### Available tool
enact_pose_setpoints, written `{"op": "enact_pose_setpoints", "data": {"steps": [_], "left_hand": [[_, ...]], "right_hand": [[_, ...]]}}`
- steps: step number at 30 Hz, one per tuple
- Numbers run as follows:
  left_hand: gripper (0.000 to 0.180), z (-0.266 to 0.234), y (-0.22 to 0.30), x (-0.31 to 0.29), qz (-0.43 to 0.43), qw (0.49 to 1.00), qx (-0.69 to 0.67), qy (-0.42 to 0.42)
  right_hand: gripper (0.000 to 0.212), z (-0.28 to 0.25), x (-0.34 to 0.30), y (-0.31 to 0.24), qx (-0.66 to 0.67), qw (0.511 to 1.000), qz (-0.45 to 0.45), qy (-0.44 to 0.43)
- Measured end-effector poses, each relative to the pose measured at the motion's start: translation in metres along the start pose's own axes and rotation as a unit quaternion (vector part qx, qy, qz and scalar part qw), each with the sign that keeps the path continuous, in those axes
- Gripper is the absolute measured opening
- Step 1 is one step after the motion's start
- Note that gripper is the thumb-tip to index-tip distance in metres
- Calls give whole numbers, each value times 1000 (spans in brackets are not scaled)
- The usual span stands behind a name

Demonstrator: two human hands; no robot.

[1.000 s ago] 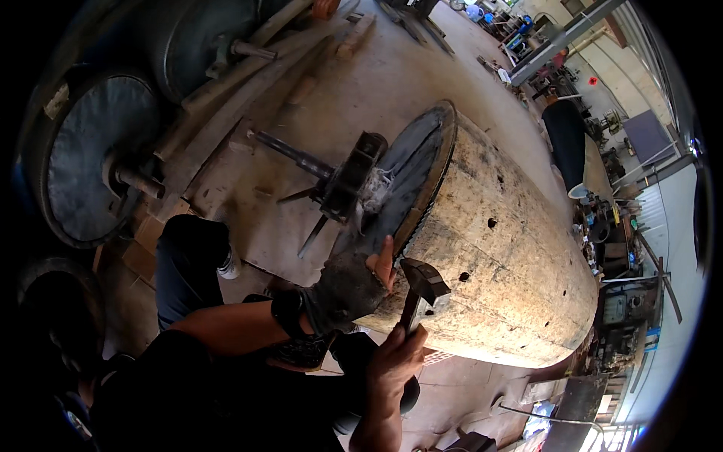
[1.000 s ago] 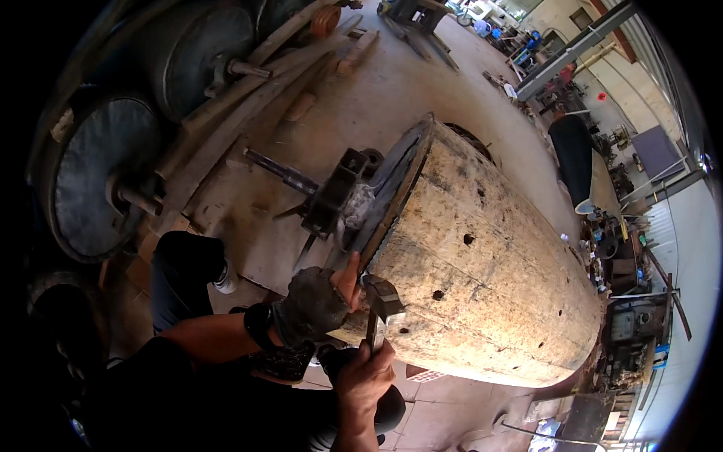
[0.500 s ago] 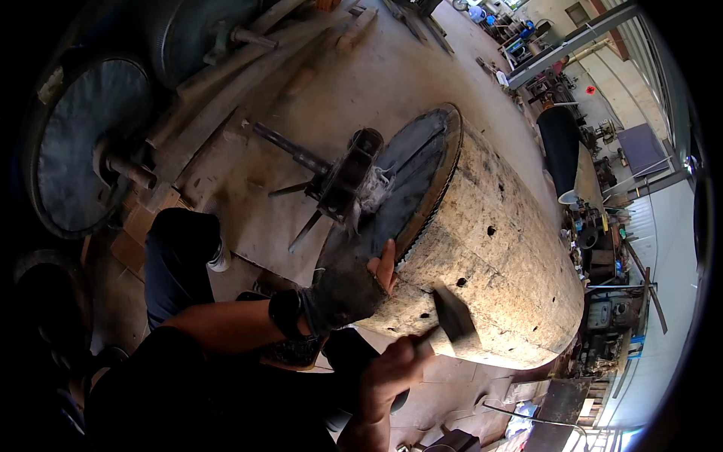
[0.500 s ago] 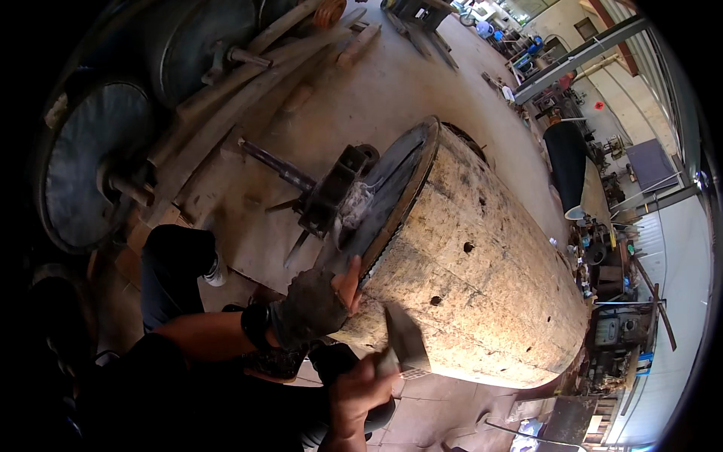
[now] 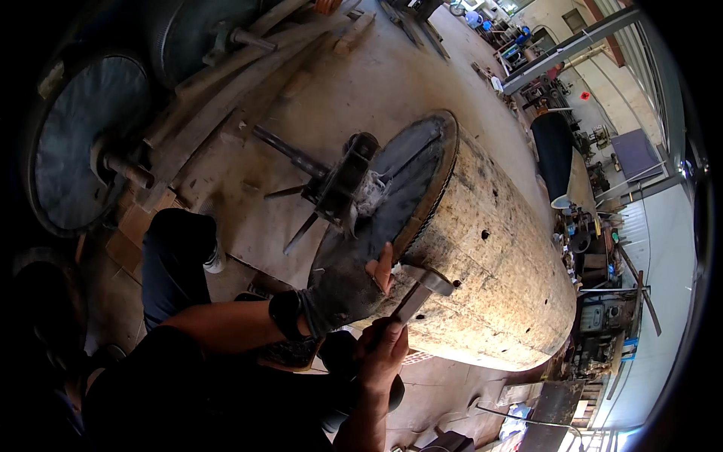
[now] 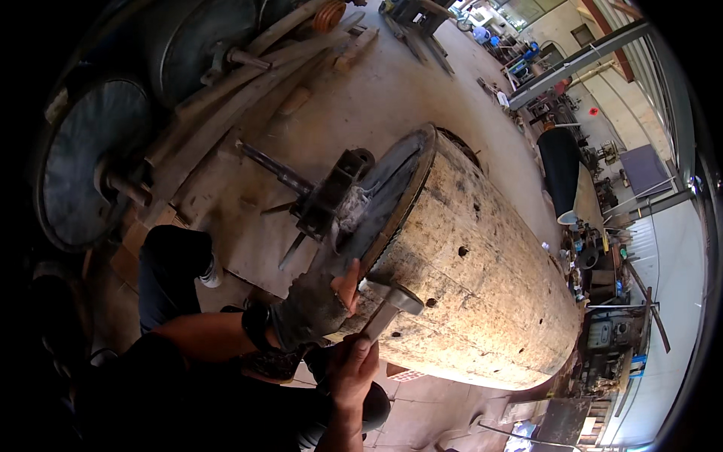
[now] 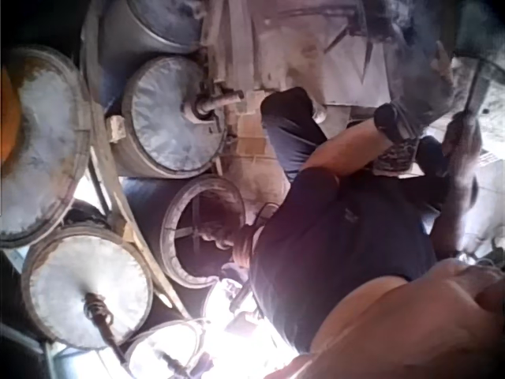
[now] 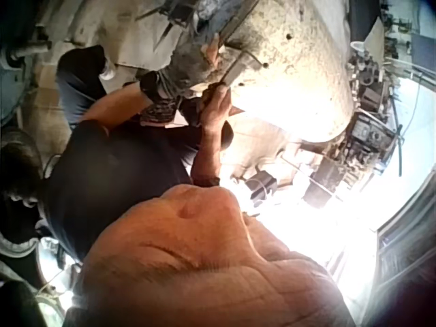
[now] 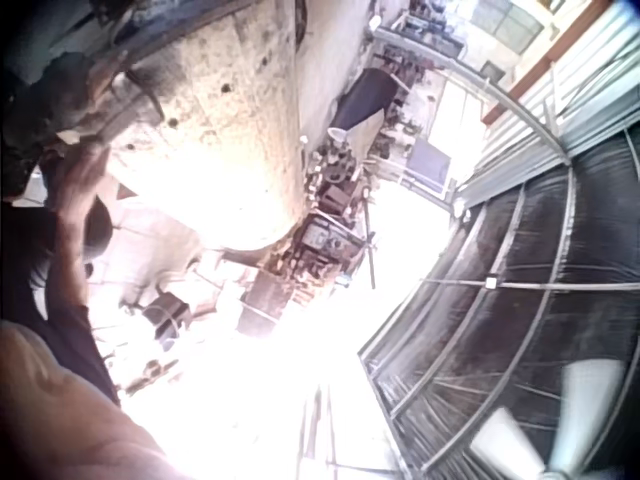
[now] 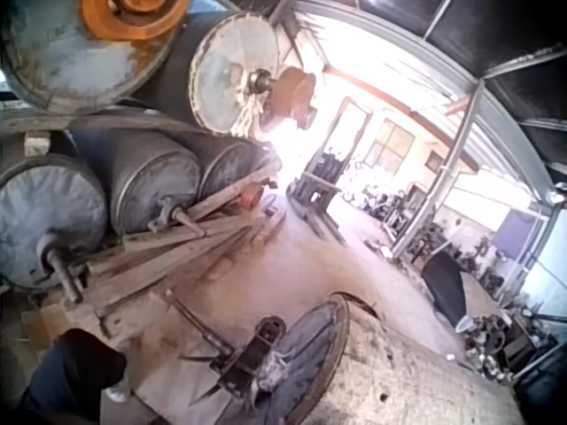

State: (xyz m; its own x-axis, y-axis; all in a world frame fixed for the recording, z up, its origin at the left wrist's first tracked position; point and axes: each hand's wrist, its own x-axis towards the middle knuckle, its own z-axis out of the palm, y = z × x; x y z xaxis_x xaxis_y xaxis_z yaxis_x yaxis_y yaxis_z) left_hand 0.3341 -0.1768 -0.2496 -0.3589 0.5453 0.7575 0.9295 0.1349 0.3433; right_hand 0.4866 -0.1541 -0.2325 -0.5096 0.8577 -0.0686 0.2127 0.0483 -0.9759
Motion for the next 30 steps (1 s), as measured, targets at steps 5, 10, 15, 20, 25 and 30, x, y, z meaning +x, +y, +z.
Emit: {"op": "enact_pose_setpoints", "data": {"steps": [5,10,15,20,25,30], "left_hand": [[67,-1,1,0,6,1000,9,-3],[68,-1,2,2,8,1000,22,0],[68,2,-1,-1,15,1000,6,-9],[66,4,-2,-5,11,999,-41,6],[66,0,-1,-3,1,1000,-7,-14],[67,-2,-2,3,-28,996,-80,7]], "right_hand": [[25,-7,-15,-5,-99,975,-125,154],[23,-13,-7,11,-409,884,-166,153],[33,-1,-24,-13,-124,922,-259,260],[23,-5,-11,4,-418,884,-113,174],[31,-14,-27,11,-165,913,-236,290],[29,-11,-4,10,-453,866,-164,131]]}}
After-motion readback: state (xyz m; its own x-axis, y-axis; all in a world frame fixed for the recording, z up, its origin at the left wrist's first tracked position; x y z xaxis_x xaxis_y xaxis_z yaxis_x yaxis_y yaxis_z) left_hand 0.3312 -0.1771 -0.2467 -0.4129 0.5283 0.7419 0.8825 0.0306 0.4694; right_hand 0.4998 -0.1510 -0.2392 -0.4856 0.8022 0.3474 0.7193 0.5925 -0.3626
